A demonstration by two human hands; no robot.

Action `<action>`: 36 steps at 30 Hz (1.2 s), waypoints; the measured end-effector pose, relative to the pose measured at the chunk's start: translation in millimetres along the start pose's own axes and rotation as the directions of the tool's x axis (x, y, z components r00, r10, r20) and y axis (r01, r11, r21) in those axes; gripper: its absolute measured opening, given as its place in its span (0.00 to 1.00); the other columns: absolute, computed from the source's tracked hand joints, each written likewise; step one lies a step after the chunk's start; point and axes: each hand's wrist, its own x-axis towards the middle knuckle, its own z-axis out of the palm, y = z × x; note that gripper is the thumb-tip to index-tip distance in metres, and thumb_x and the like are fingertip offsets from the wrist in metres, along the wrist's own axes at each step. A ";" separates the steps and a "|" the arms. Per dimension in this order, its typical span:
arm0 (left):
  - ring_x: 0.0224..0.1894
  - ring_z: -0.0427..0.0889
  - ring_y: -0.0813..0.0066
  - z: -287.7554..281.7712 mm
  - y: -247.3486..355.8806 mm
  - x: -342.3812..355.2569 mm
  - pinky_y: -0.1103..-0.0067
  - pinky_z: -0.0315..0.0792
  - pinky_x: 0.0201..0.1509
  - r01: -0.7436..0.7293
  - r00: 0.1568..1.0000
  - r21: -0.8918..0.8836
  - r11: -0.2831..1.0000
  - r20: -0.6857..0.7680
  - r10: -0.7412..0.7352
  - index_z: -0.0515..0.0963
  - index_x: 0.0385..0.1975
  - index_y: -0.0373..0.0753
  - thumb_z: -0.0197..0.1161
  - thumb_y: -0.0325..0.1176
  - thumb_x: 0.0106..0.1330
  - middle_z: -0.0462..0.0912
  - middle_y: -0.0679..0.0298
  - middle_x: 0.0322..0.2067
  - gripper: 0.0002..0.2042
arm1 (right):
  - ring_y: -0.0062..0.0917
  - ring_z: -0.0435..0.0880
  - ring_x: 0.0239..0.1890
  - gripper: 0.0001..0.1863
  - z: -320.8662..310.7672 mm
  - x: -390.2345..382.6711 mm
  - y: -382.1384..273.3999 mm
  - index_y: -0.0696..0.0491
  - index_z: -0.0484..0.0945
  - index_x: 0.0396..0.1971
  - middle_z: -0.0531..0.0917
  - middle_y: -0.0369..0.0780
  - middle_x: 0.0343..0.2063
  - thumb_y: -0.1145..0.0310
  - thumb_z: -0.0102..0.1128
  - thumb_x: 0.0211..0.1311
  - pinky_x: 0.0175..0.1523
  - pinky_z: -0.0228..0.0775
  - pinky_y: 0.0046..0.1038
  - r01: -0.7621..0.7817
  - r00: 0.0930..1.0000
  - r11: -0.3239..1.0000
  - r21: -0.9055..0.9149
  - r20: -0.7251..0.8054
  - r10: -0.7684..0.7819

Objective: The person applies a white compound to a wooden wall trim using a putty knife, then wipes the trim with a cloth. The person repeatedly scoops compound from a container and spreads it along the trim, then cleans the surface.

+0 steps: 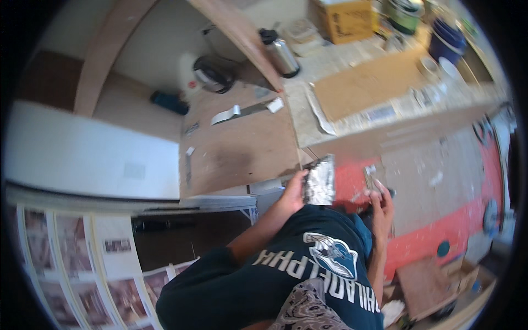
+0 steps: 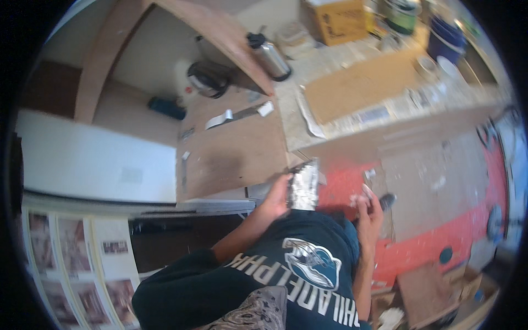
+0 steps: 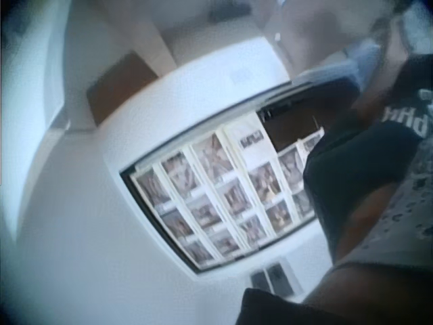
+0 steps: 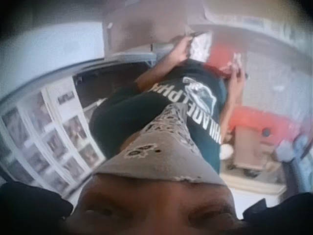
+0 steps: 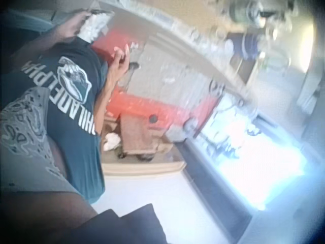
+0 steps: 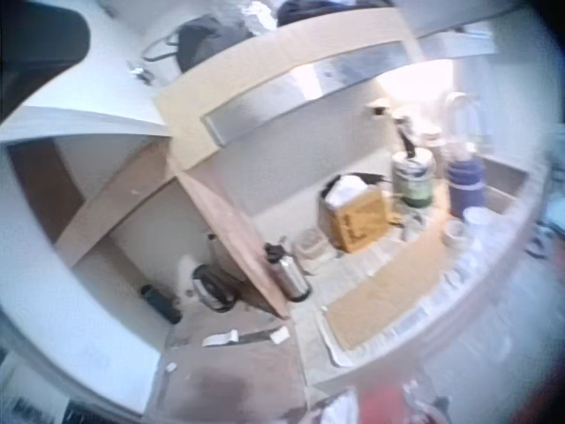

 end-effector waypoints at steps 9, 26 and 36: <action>0.48 0.81 0.60 102.5 18.6 173.5 0.62 0.73 0.56 -0.383 0.923 -0.112 0.917 -0.075 0.377 0.72 0.49 0.34 0.47 0.43 0.68 0.81 0.53 0.45 0.19 | 0.17 0.77 0.39 0.22 -134.0 93.8 -64.7 0.58 0.71 0.57 0.82 0.37 0.34 0.63 0.55 0.68 0.47 0.66 0.22 0.061 0.995 0.948 -0.312 0.089 -0.035; 0.51 0.79 0.62 165.5 59.1 214.1 0.65 0.73 0.57 -0.589 0.731 0.110 0.800 -0.350 0.586 0.71 0.53 0.36 0.46 0.39 0.72 0.78 0.55 0.50 0.17 | 0.32 0.80 0.45 0.16 -214.2 217.0 -119.5 0.54 0.79 0.49 0.83 0.43 0.42 0.72 0.58 0.60 0.54 0.67 0.29 0.275 0.961 0.699 -0.660 0.162 -0.225; 0.35 0.82 0.71 194.4 125.3 334.4 0.77 0.77 0.34 -0.712 0.633 0.059 0.699 -0.376 0.677 0.73 0.41 0.36 0.54 0.29 0.63 0.80 0.61 0.37 0.09 | 0.41 0.66 0.57 0.18 -160.4 359.4 -83.8 0.49 0.80 0.45 0.75 0.39 0.52 0.72 0.62 0.50 0.58 0.62 0.43 0.502 0.846 0.220 -0.837 0.423 -0.323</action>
